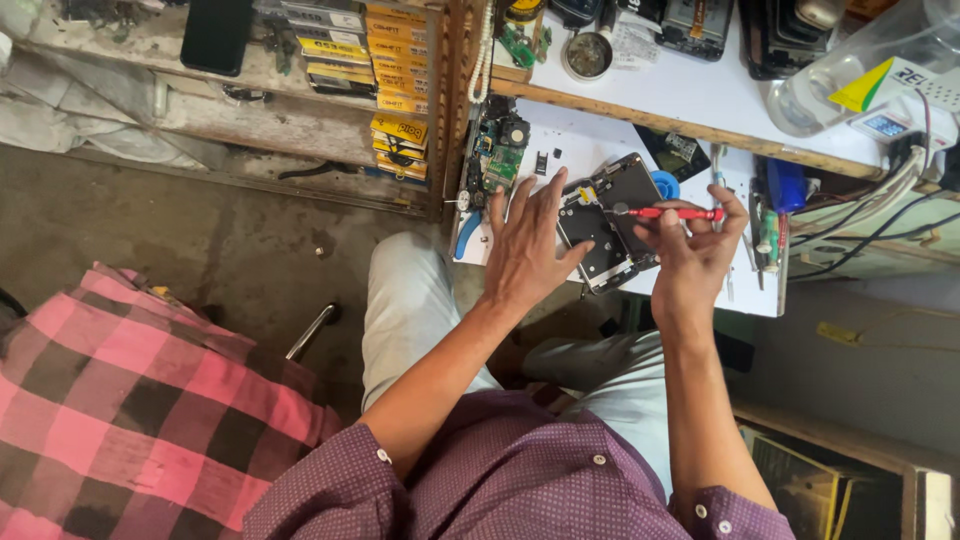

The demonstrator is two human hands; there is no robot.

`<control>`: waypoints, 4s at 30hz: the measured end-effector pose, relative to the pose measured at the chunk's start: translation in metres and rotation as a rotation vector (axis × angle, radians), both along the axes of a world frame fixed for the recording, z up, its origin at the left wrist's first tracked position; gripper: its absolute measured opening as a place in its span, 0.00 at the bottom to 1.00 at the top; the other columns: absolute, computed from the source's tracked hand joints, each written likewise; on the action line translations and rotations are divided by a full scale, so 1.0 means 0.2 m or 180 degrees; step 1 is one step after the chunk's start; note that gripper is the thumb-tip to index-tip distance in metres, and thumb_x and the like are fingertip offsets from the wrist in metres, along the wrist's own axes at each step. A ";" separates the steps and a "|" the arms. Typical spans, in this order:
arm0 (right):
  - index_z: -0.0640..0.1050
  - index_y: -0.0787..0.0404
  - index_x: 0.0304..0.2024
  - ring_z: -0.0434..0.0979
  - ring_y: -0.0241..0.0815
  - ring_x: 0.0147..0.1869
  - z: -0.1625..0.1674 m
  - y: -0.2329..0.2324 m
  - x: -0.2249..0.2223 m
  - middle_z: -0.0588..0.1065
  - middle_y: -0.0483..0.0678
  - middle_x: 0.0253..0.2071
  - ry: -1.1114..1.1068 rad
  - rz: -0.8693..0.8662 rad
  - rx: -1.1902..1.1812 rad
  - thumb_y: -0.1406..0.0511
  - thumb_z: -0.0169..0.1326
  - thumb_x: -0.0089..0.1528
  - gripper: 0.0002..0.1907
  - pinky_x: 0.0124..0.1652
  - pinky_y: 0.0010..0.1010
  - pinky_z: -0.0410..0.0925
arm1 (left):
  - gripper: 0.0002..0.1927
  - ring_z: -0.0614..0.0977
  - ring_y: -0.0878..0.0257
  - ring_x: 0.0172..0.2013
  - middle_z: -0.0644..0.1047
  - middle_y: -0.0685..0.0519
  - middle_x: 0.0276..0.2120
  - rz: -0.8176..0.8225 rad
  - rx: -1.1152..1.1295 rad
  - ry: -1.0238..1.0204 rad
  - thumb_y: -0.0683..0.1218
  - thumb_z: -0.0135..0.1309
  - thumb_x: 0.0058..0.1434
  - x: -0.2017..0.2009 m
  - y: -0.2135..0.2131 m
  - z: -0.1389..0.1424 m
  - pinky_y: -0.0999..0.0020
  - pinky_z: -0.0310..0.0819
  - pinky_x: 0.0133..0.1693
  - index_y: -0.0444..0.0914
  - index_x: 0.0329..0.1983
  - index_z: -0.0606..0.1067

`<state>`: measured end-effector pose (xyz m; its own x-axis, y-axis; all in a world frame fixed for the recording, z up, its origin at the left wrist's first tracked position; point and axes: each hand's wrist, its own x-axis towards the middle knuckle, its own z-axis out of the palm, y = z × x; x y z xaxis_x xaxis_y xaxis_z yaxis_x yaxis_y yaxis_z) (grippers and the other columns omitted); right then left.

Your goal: The person sits at a repair bench and uses a red screwdriver to unscrew and pry open a smartphone, working on its internal components. They reposition the phone repeatedly and continue unscrewing and adjusting parts on the opened device.

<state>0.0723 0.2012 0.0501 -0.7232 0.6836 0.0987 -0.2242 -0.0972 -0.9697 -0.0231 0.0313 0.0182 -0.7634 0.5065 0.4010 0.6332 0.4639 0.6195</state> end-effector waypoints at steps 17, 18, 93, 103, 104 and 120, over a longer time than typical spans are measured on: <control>0.51 0.61 0.69 0.77 0.45 0.55 -0.09 -0.09 -0.21 0.73 0.60 0.53 0.0126 0.0693 0.2193 0.80 0.49 0.75 0.28 0.59 0.33 0.72 | 0.71 0.68 0.43 0.65 0.74 0.42 0.54 0.0259 0.0063 -0.0425 0.58 0.75 0.40 -0.01 0.01 0.03 0.34 0.41 0.68 0.36 0.77 0.41; 0.52 0.61 0.70 0.76 0.47 0.55 -0.08 -0.09 -0.22 0.72 0.61 0.54 0.0135 0.0753 0.2332 0.80 0.48 0.75 0.28 0.60 0.35 0.72 | 0.72 0.68 0.43 0.64 0.74 0.42 0.54 0.0270 0.0074 -0.0419 0.58 0.75 0.39 -0.01 0.01 0.03 0.34 0.42 0.68 0.36 0.77 0.40; 0.69 0.67 0.60 0.82 0.53 0.51 -0.04 -0.25 -0.36 0.78 0.57 0.52 0.0122 0.0203 0.3715 0.78 0.61 0.66 0.22 0.48 0.39 0.74 | 0.64 0.69 0.43 0.64 0.71 0.39 0.60 0.0351 -0.0004 -0.0257 0.45 0.70 0.43 -0.01 0.03 -0.02 0.34 0.43 0.70 0.28 0.76 0.44; 0.72 0.64 0.57 0.78 0.53 0.46 -0.03 -0.27 -0.36 0.77 0.53 0.44 -0.0126 0.0064 0.3847 0.77 0.65 0.63 0.23 0.45 0.41 0.71 | 0.58 0.69 0.43 0.65 0.69 0.38 0.64 0.0383 -0.0007 -0.0015 0.43 0.67 0.46 -0.01 0.03 -0.05 0.36 0.42 0.71 0.29 0.75 0.46; 0.72 0.64 0.56 0.78 0.52 0.45 -0.03 -0.27 -0.35 0.76 0.53 0.43 -0.0137 0.0083 0.3734 0.76 0.66 0.62 0.22 0.45 0.41 0.70 | 0.56 0.69 0.43 0.65 0.68 0.38 0.66 0.0377 0.0003 0.0076 0.43 0.68 0.47 -0.01 0.02 -0.06 0.36 0.42 0.71 0.31 0.74 0.48; 0.72 0.67 0.55 0.82 0.50 0.43 -0.04 -0.29 -0.37 0.76 0.56 0.41 -0.0053 0.0005 0.3637 0.77 0.65 0.62 0.21 0.41 0.36 0.74 | 0.52 0.67 0.45 0.66 0.67 0.37 0.65 0.0390 0.0060 -0.0050 0.43 0.64 0.52 -0.02 0.03 -0.06 0.36 0.40 0.71 0.27 0.74 0.49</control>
<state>-0.0026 0.1430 0.0412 -0.7311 0.1993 0.6526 -0.2111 0.8434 -0.4941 -0.0266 0.0369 0.0061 -0.8253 0.4015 0.3971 0.5627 0.5254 0.6382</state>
